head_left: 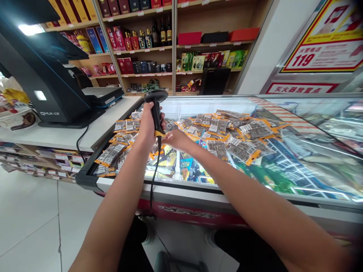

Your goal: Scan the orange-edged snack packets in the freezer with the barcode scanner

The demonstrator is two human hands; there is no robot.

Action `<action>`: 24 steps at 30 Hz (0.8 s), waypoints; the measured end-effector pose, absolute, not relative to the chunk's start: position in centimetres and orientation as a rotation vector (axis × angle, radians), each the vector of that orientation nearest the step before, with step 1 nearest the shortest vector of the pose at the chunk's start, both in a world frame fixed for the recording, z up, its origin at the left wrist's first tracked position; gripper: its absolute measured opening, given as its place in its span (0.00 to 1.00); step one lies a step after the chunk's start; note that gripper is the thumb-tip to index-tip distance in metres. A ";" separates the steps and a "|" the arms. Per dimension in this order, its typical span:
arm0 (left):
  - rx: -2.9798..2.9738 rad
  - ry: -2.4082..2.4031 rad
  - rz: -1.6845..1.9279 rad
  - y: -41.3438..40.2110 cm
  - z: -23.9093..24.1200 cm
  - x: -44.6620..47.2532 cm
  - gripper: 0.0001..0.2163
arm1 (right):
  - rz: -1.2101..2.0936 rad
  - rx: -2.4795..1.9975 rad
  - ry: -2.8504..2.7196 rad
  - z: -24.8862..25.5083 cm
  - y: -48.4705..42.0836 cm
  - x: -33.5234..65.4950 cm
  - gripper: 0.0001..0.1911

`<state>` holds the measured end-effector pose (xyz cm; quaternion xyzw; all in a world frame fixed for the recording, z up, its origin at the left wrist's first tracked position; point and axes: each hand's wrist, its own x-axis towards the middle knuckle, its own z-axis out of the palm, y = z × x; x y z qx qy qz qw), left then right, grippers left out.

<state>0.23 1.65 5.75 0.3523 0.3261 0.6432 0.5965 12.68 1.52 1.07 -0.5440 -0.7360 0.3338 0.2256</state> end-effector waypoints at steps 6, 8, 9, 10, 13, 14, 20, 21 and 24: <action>0.880 0.814 1.406 1.0 6.2 0.5 0.18 | 0.961 -1.392 -1.543 2.4 4.0 17.0 0.10; 0.928 0.817 1.346 0.7 6.2 0.7 0.18 | 0.946 -1.312 -1.400 2.5 5.0 18.7 0.11; 0.962 0.804 1.313 0.6 6.2 0.8 0.17 | 0.941 -1.279 -1.351 2.5 5.5 19.5 0.13; 1.002 0.783 1.274 0.4 6.0 0.9 0.16 | 0.929 -1.259 -1.315 2.5 5.9 20.2 0.16; 1.145 0.727 1.141 0.1 5.7 1.0 0.14 | 0.855 -1.287 -1.236 2.8 6.5 21.8 0.22; 1.189 0.718 1.099 0.0 5.6 1.0 0.13 | 0.828 -1.310 -1.212 3.0 6.6 22.2 0.23; 1.340 0.724 0.984 -0.6 5.6 1.0 0.12 | 0.683 -1.397 -1.231 3.8 6.3 23.0 0.22; 1.350 0.726 0.975 -0.6 5.6 0.9 0.13 | 0.674 -1.402 -1.243 3.8 6.3 23.0 0.22; 1.375 0.735 0.938 -0.5 5.3 0.7 0.14 | 0.679 -1.401 -1.283 3.6 6.3 23.0 0.22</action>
